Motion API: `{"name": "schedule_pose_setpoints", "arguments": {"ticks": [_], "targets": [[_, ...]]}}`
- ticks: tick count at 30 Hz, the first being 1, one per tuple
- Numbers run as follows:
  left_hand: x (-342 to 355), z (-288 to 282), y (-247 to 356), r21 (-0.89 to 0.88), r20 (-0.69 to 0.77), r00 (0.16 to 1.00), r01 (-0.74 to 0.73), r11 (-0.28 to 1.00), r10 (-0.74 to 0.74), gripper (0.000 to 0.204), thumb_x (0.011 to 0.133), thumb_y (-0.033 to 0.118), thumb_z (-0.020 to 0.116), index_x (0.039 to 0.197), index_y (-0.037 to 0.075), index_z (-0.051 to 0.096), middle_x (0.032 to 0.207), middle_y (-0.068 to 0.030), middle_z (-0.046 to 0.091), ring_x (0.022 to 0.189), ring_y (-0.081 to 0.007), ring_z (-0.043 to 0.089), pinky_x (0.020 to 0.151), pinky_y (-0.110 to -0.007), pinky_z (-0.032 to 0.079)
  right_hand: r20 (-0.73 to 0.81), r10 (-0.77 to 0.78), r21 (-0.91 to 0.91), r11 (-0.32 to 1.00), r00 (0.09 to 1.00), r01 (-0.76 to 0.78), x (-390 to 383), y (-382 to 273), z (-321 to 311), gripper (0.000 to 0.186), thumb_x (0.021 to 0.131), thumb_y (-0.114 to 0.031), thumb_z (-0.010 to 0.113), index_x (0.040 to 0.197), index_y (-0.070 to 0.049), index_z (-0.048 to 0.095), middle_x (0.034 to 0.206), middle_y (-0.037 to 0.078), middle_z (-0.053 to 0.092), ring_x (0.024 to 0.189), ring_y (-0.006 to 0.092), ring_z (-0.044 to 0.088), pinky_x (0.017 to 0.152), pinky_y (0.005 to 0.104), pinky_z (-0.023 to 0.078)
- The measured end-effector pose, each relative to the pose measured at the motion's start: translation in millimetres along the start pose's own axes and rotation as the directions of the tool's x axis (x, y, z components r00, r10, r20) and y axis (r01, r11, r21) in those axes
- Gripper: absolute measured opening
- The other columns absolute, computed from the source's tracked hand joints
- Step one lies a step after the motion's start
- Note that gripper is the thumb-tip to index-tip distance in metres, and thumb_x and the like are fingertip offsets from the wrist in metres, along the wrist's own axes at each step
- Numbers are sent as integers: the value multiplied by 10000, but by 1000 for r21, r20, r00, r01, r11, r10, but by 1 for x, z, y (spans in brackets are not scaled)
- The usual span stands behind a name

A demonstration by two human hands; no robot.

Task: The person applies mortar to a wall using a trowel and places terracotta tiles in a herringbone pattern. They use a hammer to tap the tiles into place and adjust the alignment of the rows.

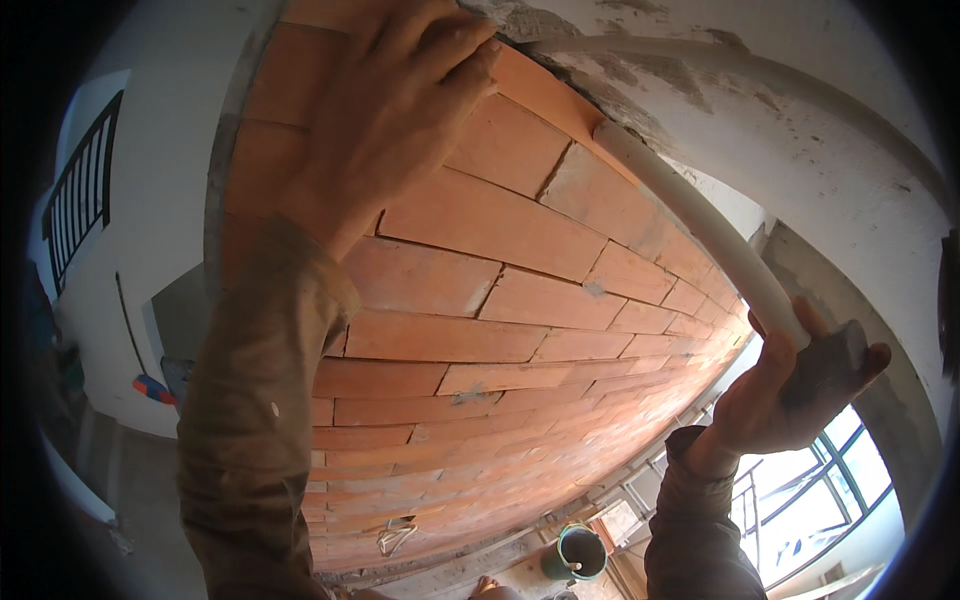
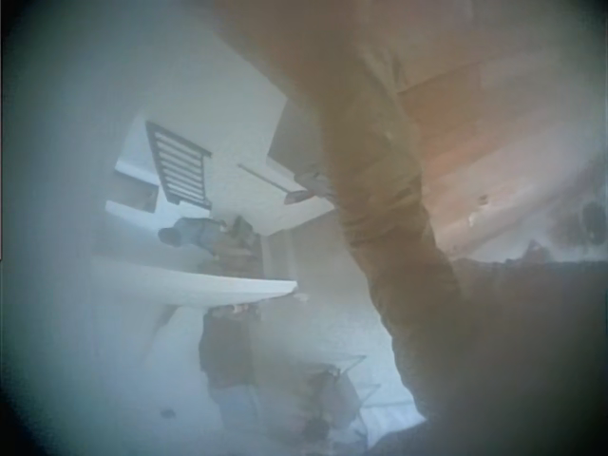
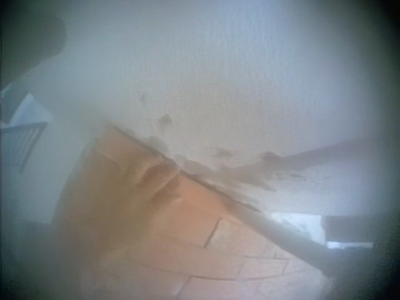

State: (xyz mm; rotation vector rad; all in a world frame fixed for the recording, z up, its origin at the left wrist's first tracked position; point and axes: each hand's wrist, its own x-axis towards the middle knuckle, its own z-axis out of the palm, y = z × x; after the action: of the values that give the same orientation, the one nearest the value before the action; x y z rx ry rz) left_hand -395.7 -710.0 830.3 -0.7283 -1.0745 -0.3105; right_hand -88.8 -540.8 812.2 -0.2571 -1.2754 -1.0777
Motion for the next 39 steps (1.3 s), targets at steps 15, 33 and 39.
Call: {"name": "schedule_pose_setpoints", "arguments": {"ticks": [15, 33, 39], "targets": [[-6, 3, 14, -126, -178, 978, 91, 988, -113, 178, 846, 142, 728, 953, 4, 692, 1109, -47, 639, 1128, -221, 564, 903, -373, 532, -27, 45, -22, 999, 999, -45, -1, 0, -4, 292, 1015, -229, 489, 1051, -11, 678, 767, 40, 674, 874, 162, 571, 1005, 366, 322], [-15, 8, 11, -159, -224, 969, 66, 985, -101, 179, 803, 76, 724, 938, -29, 674, 1084, -91, 632, 1097, -272, 591, 903, -382, 568, 41, 158, 336, 928, 987, -163, -7, -14, 9, 403, 1013, -170, 534, 1297, 101, 441, 961, 162, 718, 845, 184, 712, 1161, 449, 320], [-16, 5, 14, -202, -172, 976, 101, 974, -137, 188, 831, 31, 734, 997, -36, 675, 1111, -106, 647, 1095, -283, 617, 904, -372, 572, 41, 249, 533, 814, 968, -232, -18, -7, 16, 346, 1010, -148, 537, 1221, 126, 525, 1027, 216, 676, 855, 247, 708, 930, 400, 541]]}}
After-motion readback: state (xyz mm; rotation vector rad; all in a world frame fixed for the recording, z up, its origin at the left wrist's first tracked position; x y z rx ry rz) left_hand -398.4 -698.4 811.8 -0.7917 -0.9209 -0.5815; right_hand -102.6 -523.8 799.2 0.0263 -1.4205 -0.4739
